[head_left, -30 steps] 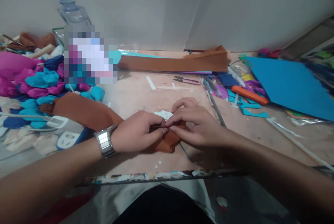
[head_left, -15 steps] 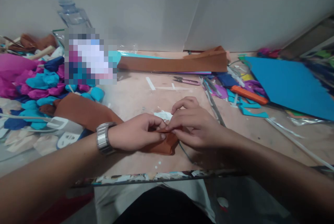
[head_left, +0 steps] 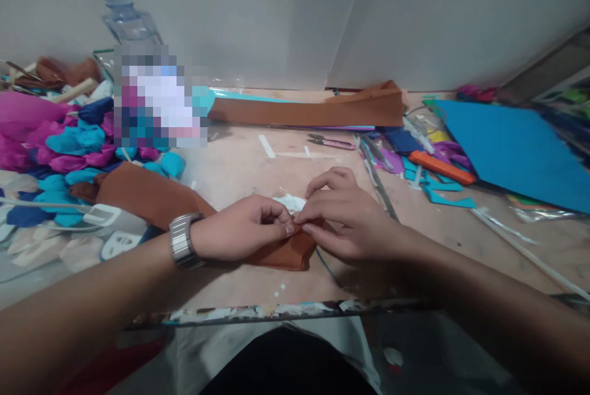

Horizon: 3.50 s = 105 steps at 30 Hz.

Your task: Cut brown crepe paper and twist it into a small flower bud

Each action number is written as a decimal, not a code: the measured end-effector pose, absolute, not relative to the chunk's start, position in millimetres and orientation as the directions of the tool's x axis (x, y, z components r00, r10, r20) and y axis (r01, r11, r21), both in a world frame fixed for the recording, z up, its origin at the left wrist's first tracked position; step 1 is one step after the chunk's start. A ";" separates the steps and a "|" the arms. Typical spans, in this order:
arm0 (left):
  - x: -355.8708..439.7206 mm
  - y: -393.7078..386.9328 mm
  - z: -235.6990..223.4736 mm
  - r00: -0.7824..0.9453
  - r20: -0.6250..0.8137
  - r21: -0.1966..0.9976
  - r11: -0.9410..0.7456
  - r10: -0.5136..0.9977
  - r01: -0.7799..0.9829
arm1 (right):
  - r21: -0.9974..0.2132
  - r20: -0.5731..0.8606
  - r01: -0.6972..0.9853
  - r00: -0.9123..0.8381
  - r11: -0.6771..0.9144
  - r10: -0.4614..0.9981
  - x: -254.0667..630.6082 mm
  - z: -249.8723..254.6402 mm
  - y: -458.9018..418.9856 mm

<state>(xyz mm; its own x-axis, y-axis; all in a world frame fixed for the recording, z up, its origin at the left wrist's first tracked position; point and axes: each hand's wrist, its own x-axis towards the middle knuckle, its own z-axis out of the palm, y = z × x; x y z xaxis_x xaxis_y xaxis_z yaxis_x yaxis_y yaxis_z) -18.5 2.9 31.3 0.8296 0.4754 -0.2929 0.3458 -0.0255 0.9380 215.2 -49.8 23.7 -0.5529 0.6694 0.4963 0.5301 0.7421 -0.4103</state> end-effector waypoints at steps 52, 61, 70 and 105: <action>-15.5 -15.1 24.0 0.845 0.197 0.257 -0.858 0.497 0.444 | -0.419 0.166 0.714 -0.547 0.561 0.821 203.6 30.4 -56.4; -14.4 -11.1 24.7 0.833 0.101 0.353 -0.803 0.544 0.481 | -0.443 0.285 0.681 -0.510 0.584 0.811 206.3 26.8 -55.1; -14.9 -10.9 26.7 0.813 0.087 0.540 -0.713 0.575 0.446 | -0.515 0.285 0.653 -0.480 0.555 0.830 206.4 25.6 -56.2; -23.9 10.8 34.2 0.835 -0.198 0.819 -0.381 0.514 0.429 | -0.538 0.296 0.609 -0.511 0.583 0.807 218.5 28.8 -49.9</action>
<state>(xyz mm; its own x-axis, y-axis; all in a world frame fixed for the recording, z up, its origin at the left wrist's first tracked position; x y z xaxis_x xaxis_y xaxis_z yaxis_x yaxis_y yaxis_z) -23.9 10.8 34.2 0.8346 0.5139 -0.1983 0.4290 -0.3806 0.8192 218.5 -49.9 28.8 -0.5110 0.8070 0.2960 0.6091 0.5830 -0.5378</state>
